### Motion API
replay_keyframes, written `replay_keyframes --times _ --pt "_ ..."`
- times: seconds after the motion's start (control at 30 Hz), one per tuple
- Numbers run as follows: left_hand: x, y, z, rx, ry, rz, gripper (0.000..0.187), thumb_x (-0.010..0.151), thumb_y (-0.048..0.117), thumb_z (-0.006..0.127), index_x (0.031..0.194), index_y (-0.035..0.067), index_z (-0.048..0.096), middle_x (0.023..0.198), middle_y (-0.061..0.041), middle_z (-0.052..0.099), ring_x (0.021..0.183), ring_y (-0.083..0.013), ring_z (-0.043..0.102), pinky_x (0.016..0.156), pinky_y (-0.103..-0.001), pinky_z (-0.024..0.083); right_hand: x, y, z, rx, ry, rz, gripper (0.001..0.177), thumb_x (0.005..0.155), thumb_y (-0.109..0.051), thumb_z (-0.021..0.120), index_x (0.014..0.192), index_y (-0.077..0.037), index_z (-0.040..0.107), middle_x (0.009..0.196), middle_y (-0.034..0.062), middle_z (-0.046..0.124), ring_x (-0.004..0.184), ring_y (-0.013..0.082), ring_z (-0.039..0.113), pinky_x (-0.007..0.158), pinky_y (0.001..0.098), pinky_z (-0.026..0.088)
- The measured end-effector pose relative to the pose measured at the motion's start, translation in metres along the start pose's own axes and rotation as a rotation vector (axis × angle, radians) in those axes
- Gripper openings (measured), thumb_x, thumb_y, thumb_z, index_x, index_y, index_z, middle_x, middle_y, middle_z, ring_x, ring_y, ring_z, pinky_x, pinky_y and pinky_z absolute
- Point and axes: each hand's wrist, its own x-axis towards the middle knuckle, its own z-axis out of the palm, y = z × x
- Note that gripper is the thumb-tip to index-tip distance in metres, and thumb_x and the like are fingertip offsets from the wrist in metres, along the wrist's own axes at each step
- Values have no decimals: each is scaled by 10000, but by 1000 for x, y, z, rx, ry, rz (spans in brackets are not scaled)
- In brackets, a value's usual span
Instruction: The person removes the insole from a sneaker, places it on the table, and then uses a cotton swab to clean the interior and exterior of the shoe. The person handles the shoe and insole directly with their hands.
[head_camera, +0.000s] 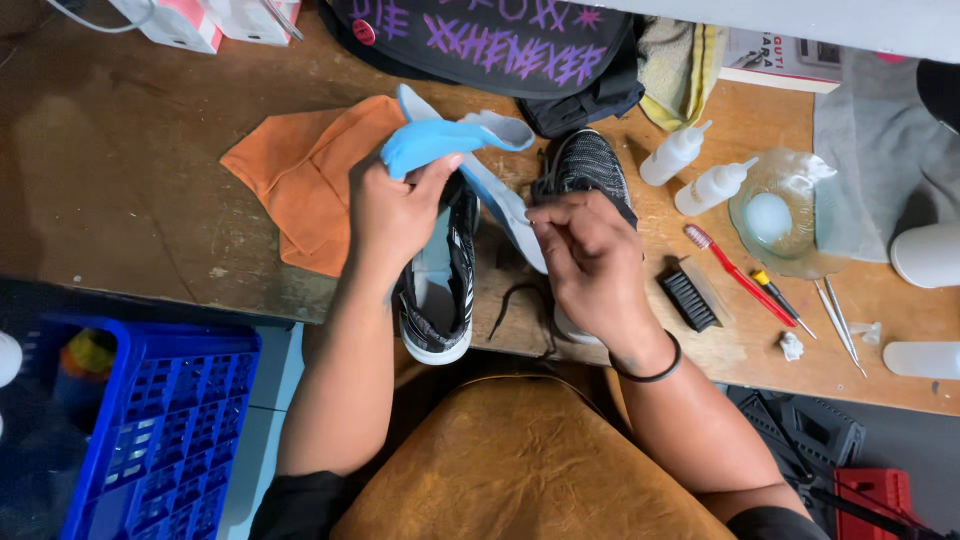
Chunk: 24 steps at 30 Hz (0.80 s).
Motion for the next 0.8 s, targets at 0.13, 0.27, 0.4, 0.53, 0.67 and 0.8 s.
replay_keyframes --times 0.13,0.27,0.4,0.53,0.67,0.8 --pt "1 48 -46 -111 106 441 114 848 35 772 926 20 691 902 -141 705 853 -318 695 785 -389 539 28 1 -1 -58 87 -135 105 843 116 677 881 20 697 862 163 647 903 384 700 788 443 572" --pt "1 49 -72 -46 166 680 56 882 -30 744 898 -10 694 943 -137 702 824 -299 689 774 -391 560 60 8 -2 -50 109 -274 102 904 124 639 974 62 681 931 184 598 969 399 677 846 462 558" --pt "-6 38 -88 -14 225 770 65 839 9 767 861 -12 709 930 -147 702 797 -305 678 765 -403 564 52 18 4 -396 -289 -31 116 872 19 635 963 65 691 1162 285 585 902 542 614 703 590 553" --pt "-12 38 -100 -55 266 783 49 828 -33 720 836 -45 673 902 -176 684 767 -306 652 747 -410 550 22 7 14 -456 -410 -30 199 855 -89 664 1043 -25 671 1112 193 570 973 413 650 752 466 571" --pt "-10 27 -104 -45 323 819 125 782 8 788 791 -34 671 867 -165 689 751 -294 645 736 -399 543 -25 -7 46 -910 -1159 246 370 944 -140 459 1308 -167 521 1415 122 388 1203 349 488 810 427 598" --pt "-11 14 -116 7 430 840 230 795 126 825 788 -36 662 888 -166 686 783 -275 635 783 -378 530 -49 35 60 -872 -1256 456 522 955 -58 334 1476 -39 306 1591 185 155 1446 427 185 953 521 520"
